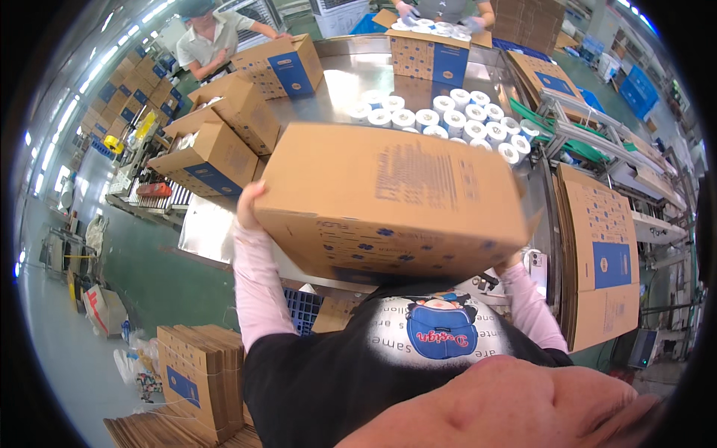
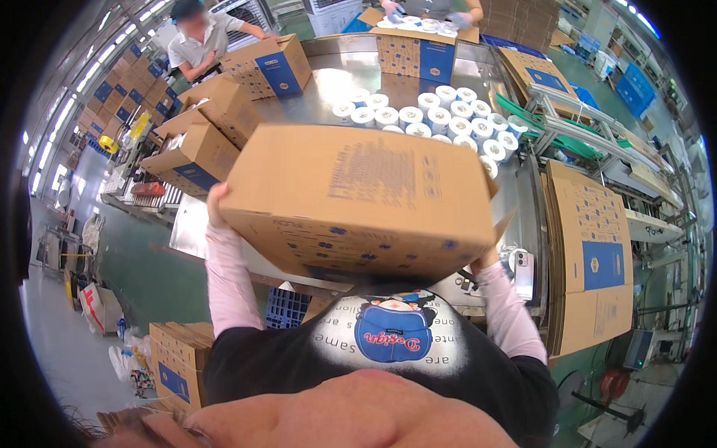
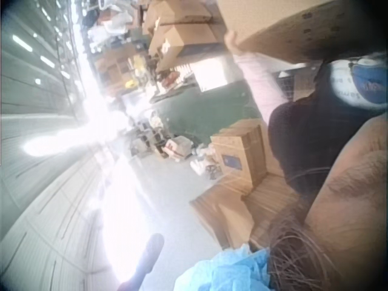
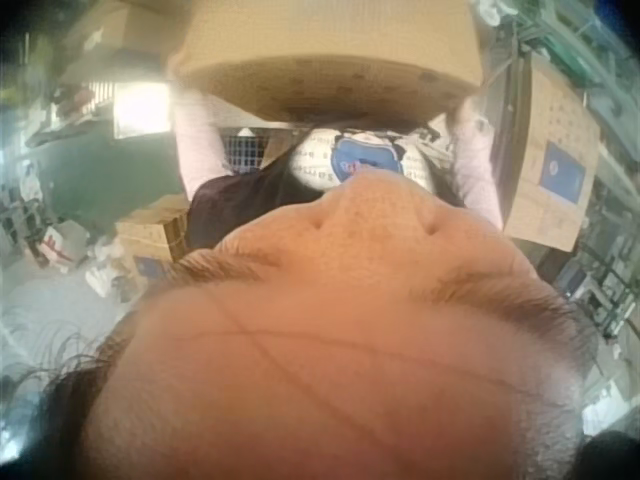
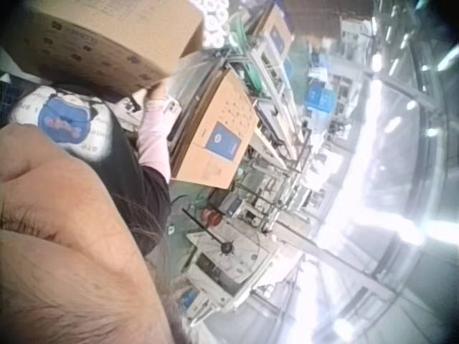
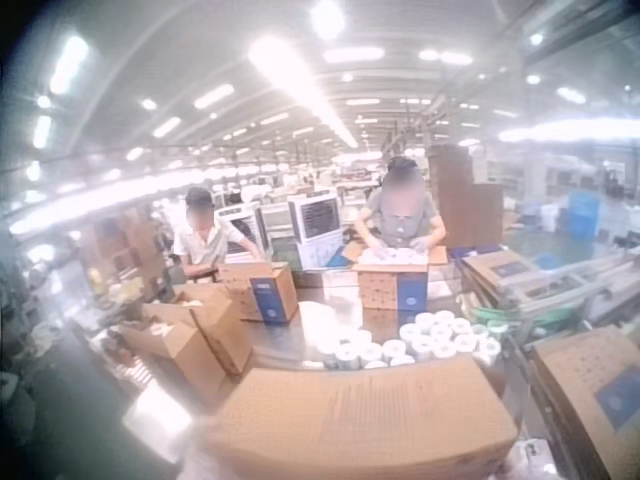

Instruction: The person picks up cardboard boxes from a stack, opens them, and fills them with two layers of white rolls from a table before moving the boxes to the side.

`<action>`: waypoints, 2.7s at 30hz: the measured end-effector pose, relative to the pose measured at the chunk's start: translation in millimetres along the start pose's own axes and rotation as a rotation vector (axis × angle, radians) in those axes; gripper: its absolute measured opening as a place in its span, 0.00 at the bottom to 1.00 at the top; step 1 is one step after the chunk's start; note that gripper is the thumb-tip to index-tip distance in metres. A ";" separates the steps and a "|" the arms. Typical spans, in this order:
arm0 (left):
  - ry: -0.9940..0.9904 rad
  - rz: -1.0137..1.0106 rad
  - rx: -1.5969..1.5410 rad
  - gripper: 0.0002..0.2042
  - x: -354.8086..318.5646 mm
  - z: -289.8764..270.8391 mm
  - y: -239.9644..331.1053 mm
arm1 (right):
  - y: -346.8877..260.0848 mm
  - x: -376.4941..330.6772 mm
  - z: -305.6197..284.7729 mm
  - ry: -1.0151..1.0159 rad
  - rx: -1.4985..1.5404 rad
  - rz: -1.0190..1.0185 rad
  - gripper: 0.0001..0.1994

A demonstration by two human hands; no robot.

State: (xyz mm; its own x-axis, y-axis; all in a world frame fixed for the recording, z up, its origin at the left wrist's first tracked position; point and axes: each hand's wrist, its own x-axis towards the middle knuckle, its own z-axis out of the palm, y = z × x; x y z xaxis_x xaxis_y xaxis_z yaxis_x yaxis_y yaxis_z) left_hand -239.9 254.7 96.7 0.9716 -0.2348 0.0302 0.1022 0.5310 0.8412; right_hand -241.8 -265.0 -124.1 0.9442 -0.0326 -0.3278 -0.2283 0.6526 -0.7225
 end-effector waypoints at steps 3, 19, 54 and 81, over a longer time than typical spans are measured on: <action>-0.101 -0.236 0.701 0.22 43.6 67.5 36.2 | 7.4 9.8 -21.3 -0.346 0.114 0.291 0.32; 0.540 -0.028 1.828 0.25 97.6 -41.9 -78.1 | -95.6 14.1 99.7 -0.079 -1.595 -0.203 0.26; 0.456 0.015 1.001 0.32 133.2 -97.5 -188.4 | -78.2 81.4 81.7 0.090 -1.454 -0.168 0.39; 0.002 0.089 2.063 0.21 126.2 14.7 -209.5 | -24.7 68.2 86.6 -0.257 -2.026 -0.523 0.19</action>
State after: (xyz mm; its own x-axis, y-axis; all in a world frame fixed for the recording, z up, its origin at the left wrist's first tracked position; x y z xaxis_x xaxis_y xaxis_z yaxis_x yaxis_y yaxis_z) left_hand -141.9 101.9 -67.9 0.9595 -0.2643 0.0971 -0.2719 -0.9594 0.0753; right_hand -151.2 -217.8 -75.9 0.9537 0.3002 0.0192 0.2953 -0.9224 -0.2488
